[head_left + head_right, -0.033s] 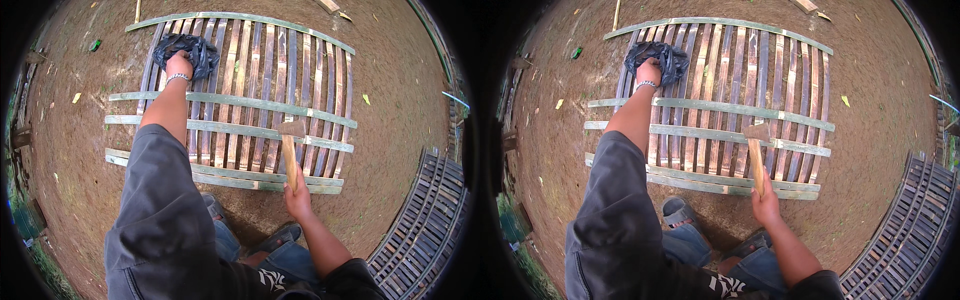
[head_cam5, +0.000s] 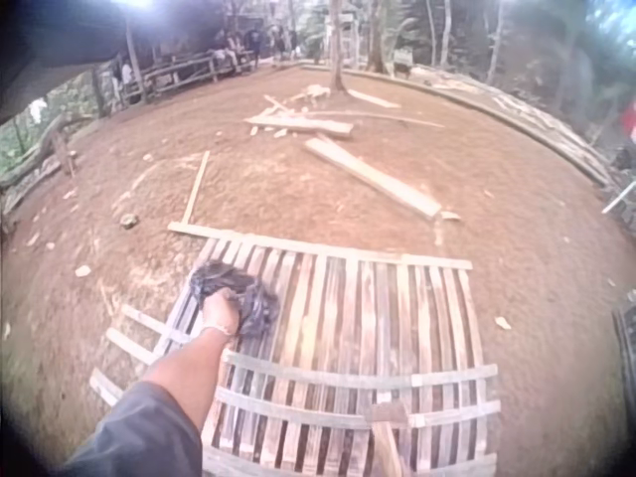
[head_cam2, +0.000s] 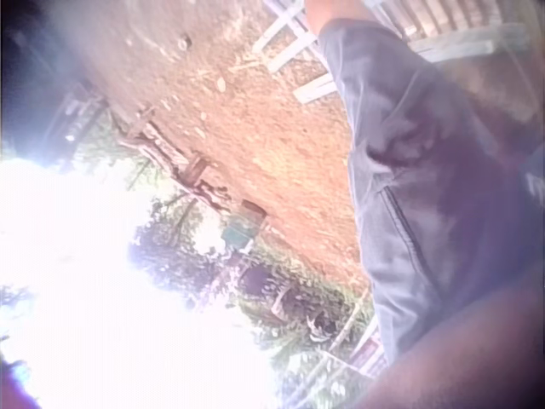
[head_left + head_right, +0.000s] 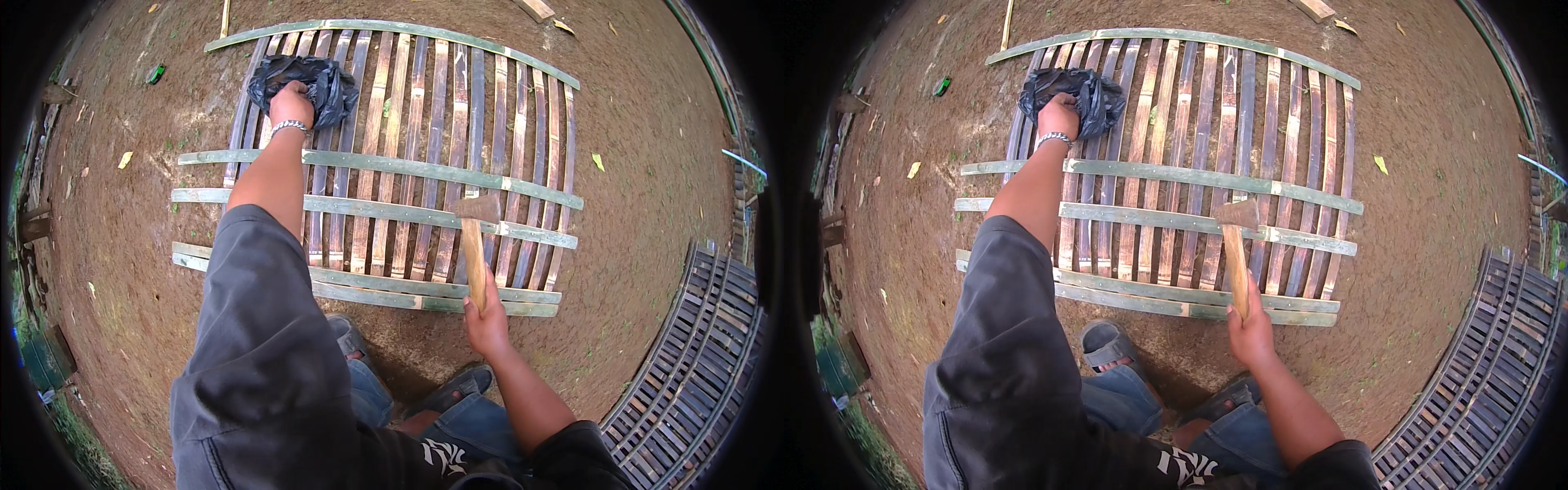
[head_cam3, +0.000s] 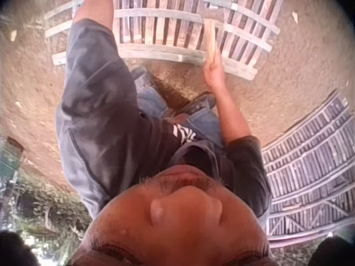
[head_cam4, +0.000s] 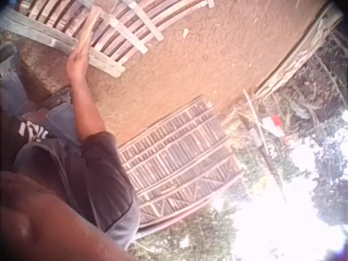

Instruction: The person uses a hammer to drive nails into a wooden lattice structure lying on the ground. They repeatedly pick up nails from a black plastic bag and secure the cross slats to the main frame.

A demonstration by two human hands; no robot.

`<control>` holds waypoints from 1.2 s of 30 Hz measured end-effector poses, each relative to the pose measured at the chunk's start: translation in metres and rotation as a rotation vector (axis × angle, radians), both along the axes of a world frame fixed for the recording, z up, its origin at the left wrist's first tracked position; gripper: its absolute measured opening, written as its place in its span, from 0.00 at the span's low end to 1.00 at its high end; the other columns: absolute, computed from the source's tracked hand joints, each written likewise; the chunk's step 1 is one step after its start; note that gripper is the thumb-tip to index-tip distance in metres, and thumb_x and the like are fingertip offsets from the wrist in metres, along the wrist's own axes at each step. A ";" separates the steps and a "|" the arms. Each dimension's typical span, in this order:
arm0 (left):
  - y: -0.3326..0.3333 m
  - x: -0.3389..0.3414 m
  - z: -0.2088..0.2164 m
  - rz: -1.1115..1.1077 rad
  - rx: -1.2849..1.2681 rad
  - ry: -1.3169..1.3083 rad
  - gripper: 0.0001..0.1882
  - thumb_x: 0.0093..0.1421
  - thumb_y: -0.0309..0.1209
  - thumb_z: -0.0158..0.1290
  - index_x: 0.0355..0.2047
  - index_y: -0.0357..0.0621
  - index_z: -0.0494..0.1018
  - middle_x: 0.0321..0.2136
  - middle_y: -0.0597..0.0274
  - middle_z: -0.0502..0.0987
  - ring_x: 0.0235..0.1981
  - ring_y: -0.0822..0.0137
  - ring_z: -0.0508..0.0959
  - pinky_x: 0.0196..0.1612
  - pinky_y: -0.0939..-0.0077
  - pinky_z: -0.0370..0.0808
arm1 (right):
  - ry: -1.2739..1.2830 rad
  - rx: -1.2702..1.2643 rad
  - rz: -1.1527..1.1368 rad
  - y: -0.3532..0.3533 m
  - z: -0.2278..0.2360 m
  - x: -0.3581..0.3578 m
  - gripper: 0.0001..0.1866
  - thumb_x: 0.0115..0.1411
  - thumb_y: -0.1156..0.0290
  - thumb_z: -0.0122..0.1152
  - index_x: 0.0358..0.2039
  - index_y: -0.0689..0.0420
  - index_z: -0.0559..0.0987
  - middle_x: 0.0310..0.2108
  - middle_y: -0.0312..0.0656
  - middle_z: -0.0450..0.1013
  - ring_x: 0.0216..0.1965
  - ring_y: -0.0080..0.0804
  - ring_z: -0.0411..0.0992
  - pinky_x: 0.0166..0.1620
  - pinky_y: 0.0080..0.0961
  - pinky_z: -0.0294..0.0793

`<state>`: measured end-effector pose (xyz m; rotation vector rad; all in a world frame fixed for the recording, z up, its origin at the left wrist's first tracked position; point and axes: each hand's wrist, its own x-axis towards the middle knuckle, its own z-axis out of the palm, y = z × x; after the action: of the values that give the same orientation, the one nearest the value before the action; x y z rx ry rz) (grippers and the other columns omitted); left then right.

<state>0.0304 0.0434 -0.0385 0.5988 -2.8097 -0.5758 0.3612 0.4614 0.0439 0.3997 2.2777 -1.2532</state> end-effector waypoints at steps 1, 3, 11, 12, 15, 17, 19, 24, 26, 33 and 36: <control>0.002 -0.001 0.004 0.002 0.026 0.055 0.11 0.59 0.27 0.55 0.41 0.48 0.83 0.38 0.45 0.84 0.44 0.50 0.84 0.51 0.61 0.79 | 0.044 0.010 0.000 0.003 -0.005 0.002 0.40 0.67 0.73 0.56 0.76 0.49 0.50 0.59 0.62 0.71 0.57 0.58 0.73 0.56 0.41 0.74; 0.005 0.000 0.015 -0.003 0.069 0.223 0.10 0.60 0.26 0.58 0.42 0.42 0.82 0.37 0.49 0.85 0.40 0.58 0.85 0.47 0.68 0.80 | 0.131 0.023 0.005 0.008 -0.019 0.006 0.41 0.67 0.74 0.56 0.76 0.49 0.49 0.55 0.59 0.75 0.48 0.52 0.80 0.49 0.39 0.78; 0.120 0.088 0.095 -0.283 1.117 0.278 0.15 0.61 0.21 0.62 0.48 0.35 0.76 0.37 0.59 0.82 0.38 0.71 0.82 0.45 0.77 0.79 | 0.137 -0.508 -0.421 -0.032 0.016 -0.049 0.19 0.65 0.76 0.63 0.52 0.59 0.67 0.36 0.37 0.72 0.23 0.20 0.70 0.25 0.19 0.71; 0.141 0.102 0.096 -0.256 1.360 0.243 0.15 0.61 0.21 0.62 0.48 0.35 0.75 0.38 0.59 0.82 0.38 0.70 0.82 0.44 0.76 0.80 | 0.187 -0.540 -0.443 -0.038 0.023 -0.063 0.17 0.64 0.76 0.64 0.49 0.59 0.67 0.36 0.37 0.72 0.24 0.21 0.71 0.25 0.20 0.72; 0.178 0.140 0.100 -0.197 1.671 0.073 0.15 0.63 0.19 0.60 0.50 0.35 0.73 0.38 0.58 0.82 0.39 0.66 0.83 0.45 0.72 0.80 | 0.239 -0.587 -0.465 -0.054 0.039 -0.100 0.19 0.63 0.78 0.65 0.51 0.59 0.67 0.38 0.38 0.74 0.24 0.21 0.72 0.26 0.21 0.74; 0.196 0.160 0.103 -0.186 1.742 -0.002 0.14 0.63 0.19 0.59 0.49 0.36 0.73 0.38 0.58 0.82 0.39 0.65 0.83 0.46 0.71 0.80 | 0.294 -0.636 -0.462 -0.060 0.047 -0.116 0.19 0.63 0.79 0.64 0.51 0.59 0.67 0.39 0.39 0.75 0.24 0.21 0.72 0.26 0.21 0.75; 0.213 0.177 0.102 -0.200 1.816 -0.047 0.13 0.64 0.19 0.59 0.48 0.37 0.73 0.38 0.58 0.82 0.42 0.63 0.84 0.48 0.70 0.80 | 0.332 -0.635 -0.443 -0.056 0.045 -0.121 0.18 0.64 0.80 0.64 0.51 0.59 0.67 0.40 0.39 0.75 0.25 0.21 0.73 0.26 0.21 0.75; 0.217 0.211 0.090 -0.156 1.833 -0.136 0.10 0.65 0.18 0.57 0.45 0.37 0.73 0.39 0.58 0.82 0.48 0.58 0.85 0.50 0.69 0.80 | 0.279 -0.649 -0.417 -0.057 0.034 -0.103 0.17 0.64 0.81 0.62 0.50 0.60 0.67 0.40 0.40 0.76 0.25 0.21 0.73 0.27 0.21 0.76; 0.218 0.226 0.081 -0.164 1.817 -0.192 0.10 0.64 0.19 0.58 0.45 0.37 0.73 0.39 0.58 0.82 0.45 0.64 0.84 0.50 0.71 0.80 | 0.243 -0.633 -0.402 -0.055 0.030 -0.094 0.16 0.63 0.82 0.62 0.48 0.60 0.67 0.37 0.40 0.76 0.24 0.22 0.73 0.26 0.21 0.75; 0.208 0.250 0.060 -0.316 1.543 -0.369 0.13 0.61 0.19 0.62 0.46 0.34 0.75 0.39 0.59 0.82 0.41 0.73 0.82 0.47 0.76 0.81 | 0.121 -0.578 -0.364 -0.049 0.002 -0.083 0.18 0.62 0.82 0.64 0.49 0.61 0.68 0.34 0.40 0.75 0.25 0.22 0.73 0.26 0.20 0.74; 0.206 0.248 0.057 -0.437 1.260 -0.436 0.15 0.62 0.21 0.62 0.48 0.33 0.75 0.38 0.58 0.83 0.40 0.73 0.82 0.45 0.77 0.81 | 0.055 -0.533 -0.317 -0.043 -0.001 -0.084 0.22 0.61 0.82 0.66 0.53 0.61 0.68 0.35 0.39 0.75 0.25 0.21 0.73 0.26 0.20 0.74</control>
<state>0.2779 0.2494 0.0187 0.2450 -2.5887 -2.6094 0.2775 0.4188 0.0434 0.5401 1.8614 -1.9786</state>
